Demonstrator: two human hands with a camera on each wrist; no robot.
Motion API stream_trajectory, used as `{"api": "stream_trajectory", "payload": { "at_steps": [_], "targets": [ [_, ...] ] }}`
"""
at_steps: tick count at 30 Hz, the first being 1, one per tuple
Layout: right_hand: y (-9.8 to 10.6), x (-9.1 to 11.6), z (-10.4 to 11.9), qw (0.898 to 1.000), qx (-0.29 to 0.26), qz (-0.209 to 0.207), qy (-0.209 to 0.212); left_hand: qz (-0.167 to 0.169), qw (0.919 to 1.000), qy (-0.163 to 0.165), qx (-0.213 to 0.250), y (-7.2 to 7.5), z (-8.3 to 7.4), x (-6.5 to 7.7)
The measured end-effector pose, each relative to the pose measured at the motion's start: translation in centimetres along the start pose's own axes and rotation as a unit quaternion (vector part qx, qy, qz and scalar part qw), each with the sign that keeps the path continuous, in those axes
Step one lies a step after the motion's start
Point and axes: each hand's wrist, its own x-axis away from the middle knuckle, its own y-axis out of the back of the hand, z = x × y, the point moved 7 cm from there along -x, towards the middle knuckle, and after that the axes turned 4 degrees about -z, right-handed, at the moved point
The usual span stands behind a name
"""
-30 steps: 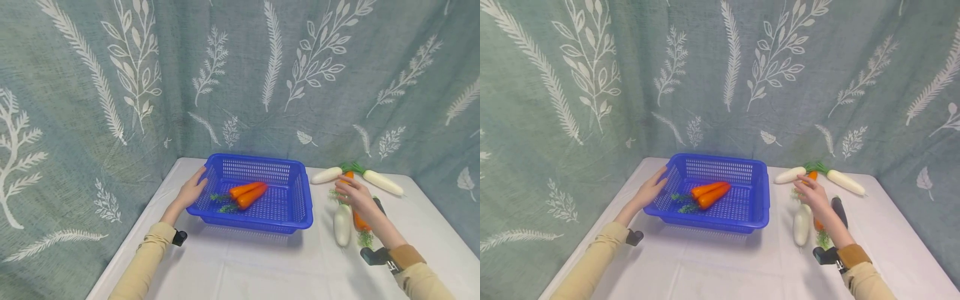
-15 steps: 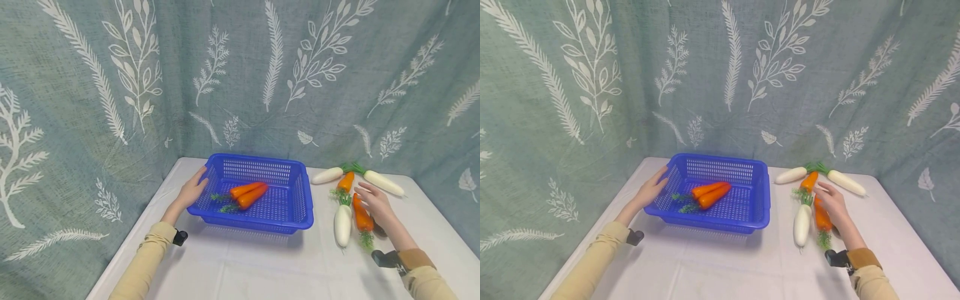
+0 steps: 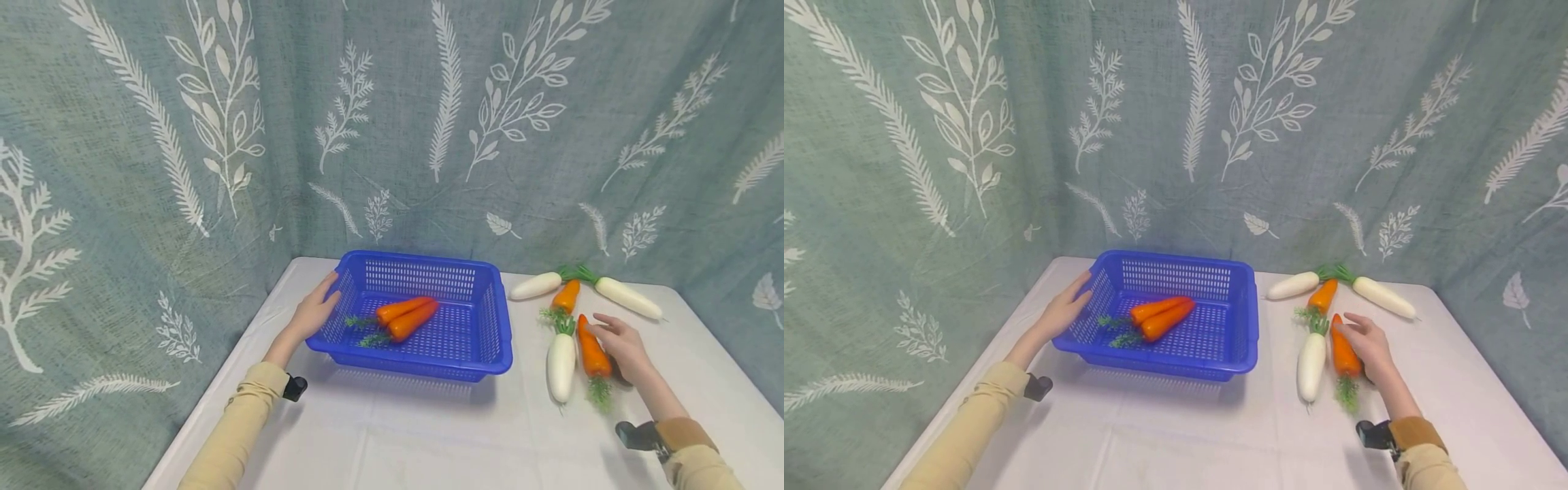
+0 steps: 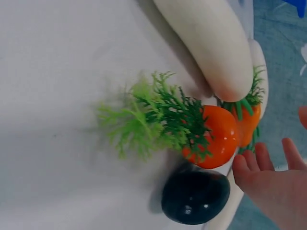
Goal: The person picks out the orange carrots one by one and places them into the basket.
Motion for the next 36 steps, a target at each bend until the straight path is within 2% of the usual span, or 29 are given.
{"api": "stream_trajectory", "payload": {
  "at_steps": [4, 11, 18, 26, 36],
  "targets": [
    [-0.6, 1.5, 0.9, 0.999, 0.028, 0.003, 0.014, 0.001, 1.0, 0.002, -0.002, 0.0, 0.1, 0.0],
    [-0.9, 1.4, 0.1, 0.999, 0.041, -0.017, 0.001, 0.001, 1.0, -0.001, -0.002, 0.0, 0.1, -0.1],
    [-1.4, 1.7, 0.2, 0.998, 0.058, -0.035, 0.019, -0.001, 1.0, -0.002, 0.0, 0.1, 0.2, -0.2],
    [-2.4, 2.0, -0.4, 0.995, 0.095, -0.033, 0.009, 0.002, 1.0, -0.003, 0.0, -0.1, 0.3, -0.1],
    [-2.7, 2.0, -1.2, 0.997, 0.062, -0.049, -0.011, 0.0, 1.0, 0.0, 0.0, 0.2, 0.2, 0.0]
  ]
}}
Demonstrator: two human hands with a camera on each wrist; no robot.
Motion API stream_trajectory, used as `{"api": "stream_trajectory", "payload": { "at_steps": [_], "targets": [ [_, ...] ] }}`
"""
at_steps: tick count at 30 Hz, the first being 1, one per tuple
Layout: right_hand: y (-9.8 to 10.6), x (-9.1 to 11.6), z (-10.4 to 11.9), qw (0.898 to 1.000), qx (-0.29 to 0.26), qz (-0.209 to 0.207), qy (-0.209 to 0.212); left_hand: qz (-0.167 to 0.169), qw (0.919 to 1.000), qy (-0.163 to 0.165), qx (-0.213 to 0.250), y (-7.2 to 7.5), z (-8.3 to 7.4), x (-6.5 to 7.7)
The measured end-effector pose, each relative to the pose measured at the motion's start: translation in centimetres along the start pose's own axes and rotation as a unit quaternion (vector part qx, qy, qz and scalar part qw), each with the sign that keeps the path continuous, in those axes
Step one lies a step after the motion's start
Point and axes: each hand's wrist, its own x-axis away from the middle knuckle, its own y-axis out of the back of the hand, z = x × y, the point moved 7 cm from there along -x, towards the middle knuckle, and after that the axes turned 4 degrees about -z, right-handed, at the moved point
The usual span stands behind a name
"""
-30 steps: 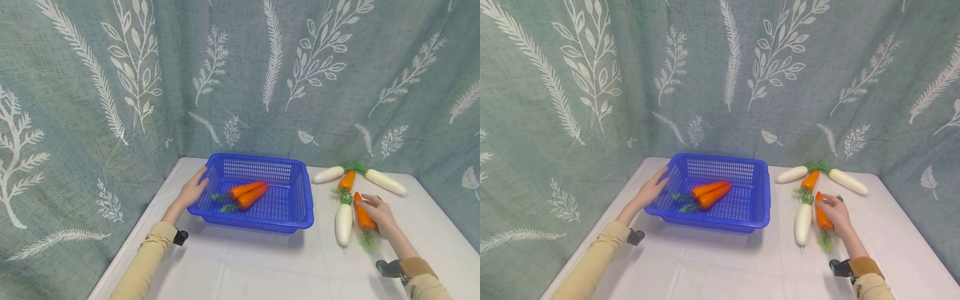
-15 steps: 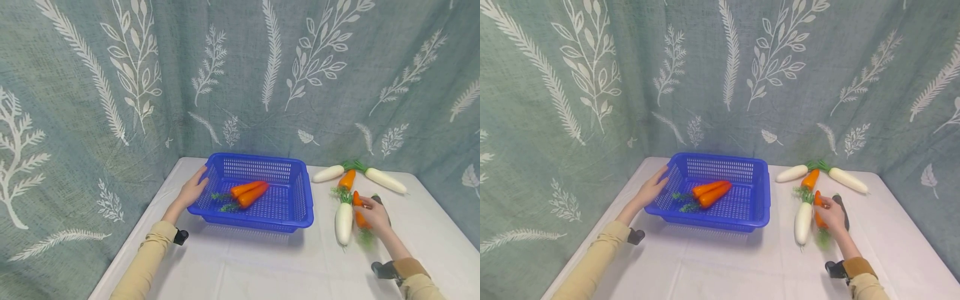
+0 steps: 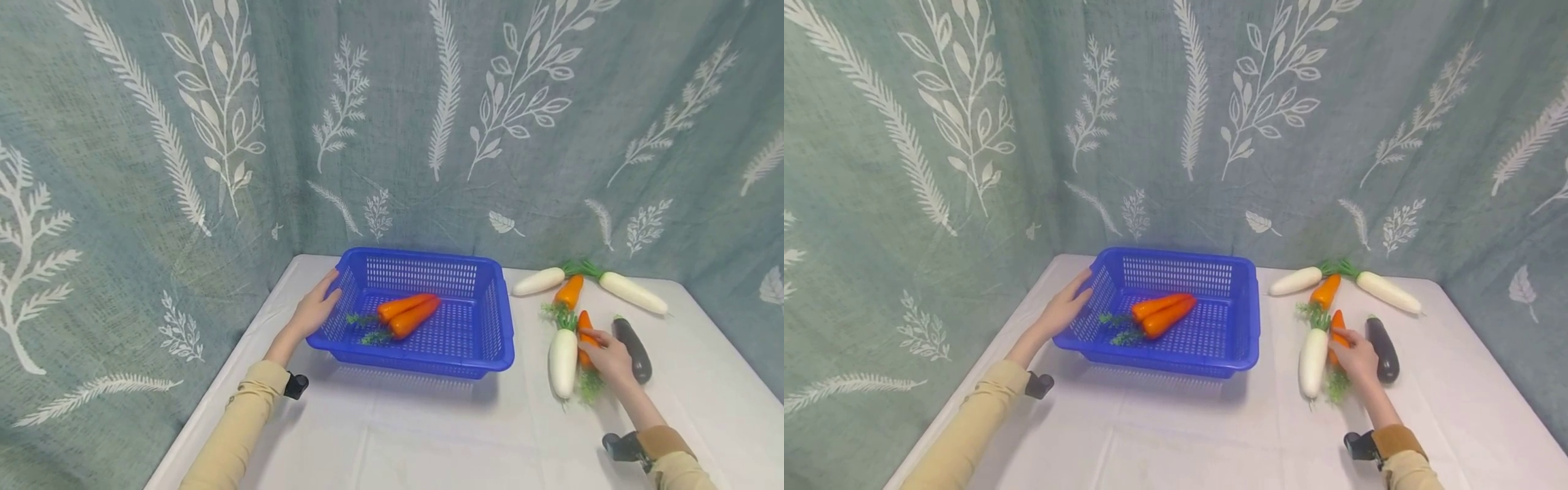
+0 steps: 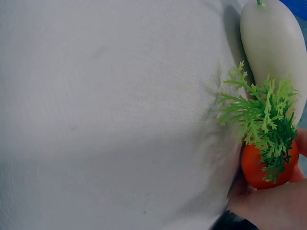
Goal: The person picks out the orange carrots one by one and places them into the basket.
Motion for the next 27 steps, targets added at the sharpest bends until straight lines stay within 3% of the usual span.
{"api": "stream_trajectory", "payload": {
  "at_steps": [27],
  "targets": [
    [-0.27, -0.53, -0.19, 0.999, -0.004, 0.043, -0.022, -0.005, 1.0, -0.008, 0.0, -0.23, 0.13, 0.09]
  ]
}}
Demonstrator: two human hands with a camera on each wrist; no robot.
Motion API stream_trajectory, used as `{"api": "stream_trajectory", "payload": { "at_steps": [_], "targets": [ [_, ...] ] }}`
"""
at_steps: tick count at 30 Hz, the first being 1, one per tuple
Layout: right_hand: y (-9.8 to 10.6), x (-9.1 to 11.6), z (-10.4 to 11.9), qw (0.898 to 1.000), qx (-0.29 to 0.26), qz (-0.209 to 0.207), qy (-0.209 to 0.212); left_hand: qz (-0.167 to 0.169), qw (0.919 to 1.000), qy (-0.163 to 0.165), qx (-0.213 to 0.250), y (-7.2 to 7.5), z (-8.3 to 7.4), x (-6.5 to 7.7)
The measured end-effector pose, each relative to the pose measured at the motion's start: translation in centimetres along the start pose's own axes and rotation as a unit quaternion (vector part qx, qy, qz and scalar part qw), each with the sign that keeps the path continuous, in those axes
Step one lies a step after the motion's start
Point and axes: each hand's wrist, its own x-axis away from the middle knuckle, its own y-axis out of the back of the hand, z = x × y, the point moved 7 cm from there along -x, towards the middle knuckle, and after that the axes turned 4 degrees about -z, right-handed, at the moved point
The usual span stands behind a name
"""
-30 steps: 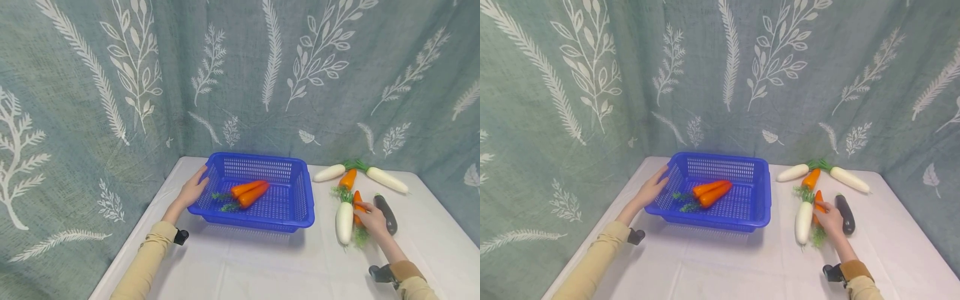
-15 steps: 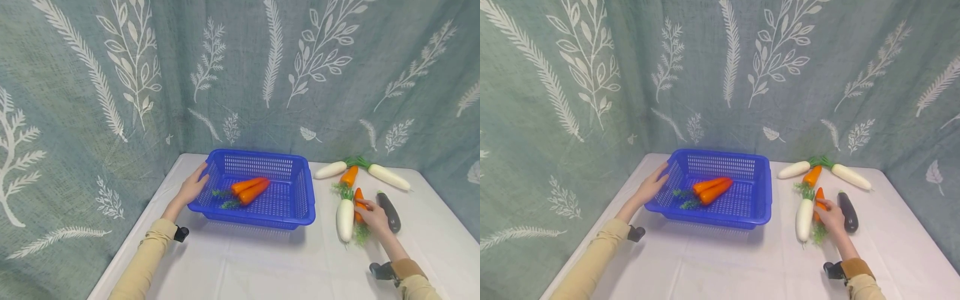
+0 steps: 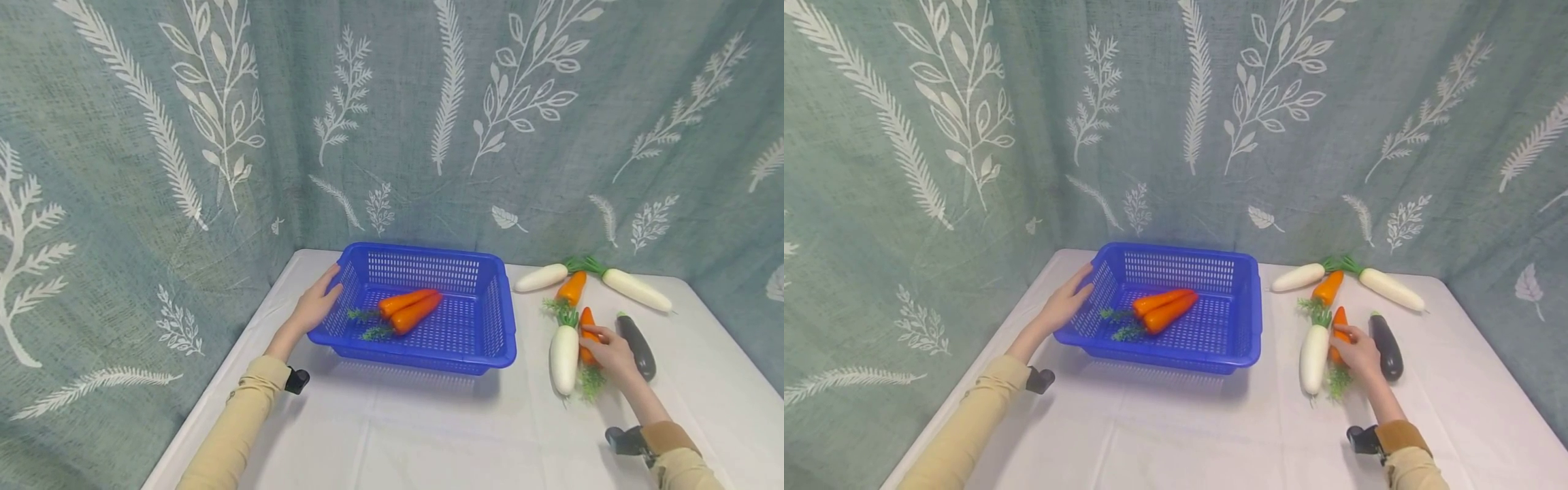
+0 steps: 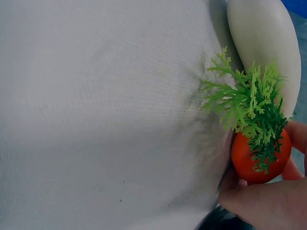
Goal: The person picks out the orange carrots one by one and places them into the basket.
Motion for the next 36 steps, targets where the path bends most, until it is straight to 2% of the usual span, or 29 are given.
{"api": "stream_trajectory", "payload": {
  "at_steps": [15, 26, 36],
  "targets": [
    [-0.02, -0.17, 0.11, 1.0, -0.003, -0.005, -0.004, -0.004, 1.0, -0.002, 0.004, 0.25, -0.19, 0.17],
    [-0.03, -0.04, -0.22, 0.998, -0.021, -0.034, -0.04, 0.0, 0.9999, 0.003, 0.01, 0.05, 0.09, 0.25],
    [0.28, 0.25, -0.03, 0.998, -0.026, -0.042, -0.045, 0.001, 0.9999, 0.002, 0.012, 0.33, -0.12, 0.46]
  ]
}}
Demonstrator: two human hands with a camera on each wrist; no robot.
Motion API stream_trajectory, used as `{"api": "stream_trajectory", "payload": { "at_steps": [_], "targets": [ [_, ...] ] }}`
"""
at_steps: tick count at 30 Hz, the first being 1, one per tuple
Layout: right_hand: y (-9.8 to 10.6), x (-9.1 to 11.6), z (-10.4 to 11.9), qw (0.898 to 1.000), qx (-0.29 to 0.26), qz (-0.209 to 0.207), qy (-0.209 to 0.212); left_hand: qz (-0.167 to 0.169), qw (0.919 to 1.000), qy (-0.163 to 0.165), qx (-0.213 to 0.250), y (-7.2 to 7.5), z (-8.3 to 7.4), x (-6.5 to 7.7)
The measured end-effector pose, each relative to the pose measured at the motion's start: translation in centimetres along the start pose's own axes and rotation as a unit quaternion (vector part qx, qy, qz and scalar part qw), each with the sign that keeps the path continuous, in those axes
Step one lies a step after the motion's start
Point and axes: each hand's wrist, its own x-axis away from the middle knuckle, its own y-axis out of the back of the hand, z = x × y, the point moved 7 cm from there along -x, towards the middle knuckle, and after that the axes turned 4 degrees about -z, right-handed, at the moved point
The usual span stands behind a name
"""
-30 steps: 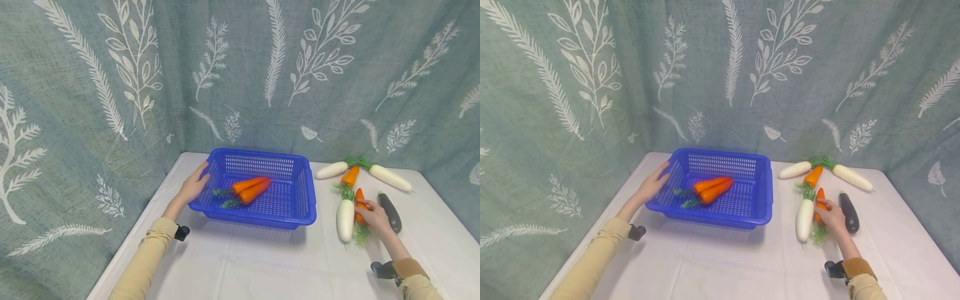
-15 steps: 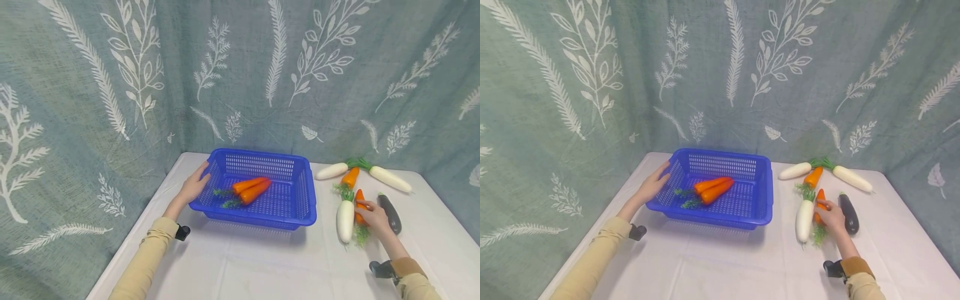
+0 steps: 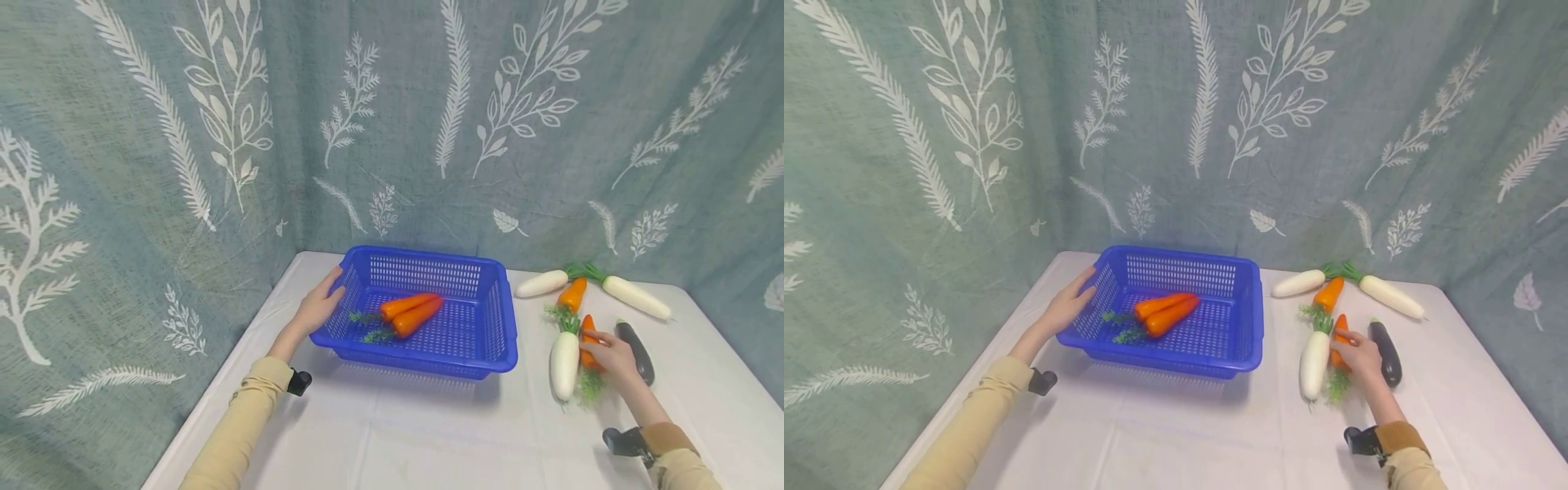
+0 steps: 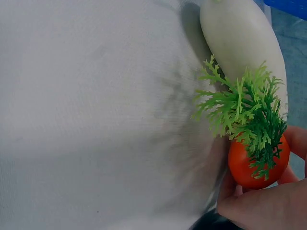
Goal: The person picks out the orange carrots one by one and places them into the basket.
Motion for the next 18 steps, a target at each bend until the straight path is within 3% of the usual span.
{"api": "stream_trajectory", "payload": {
  "at_steps": [18],
  "targets": [
    [1.4, 1.1, 1.9, 0.995, -0.097, 0.038, 0.004, -0.003, 1.0, 0.003, 0.001, -0.1, 0.1, -0.1]
  ]
}}
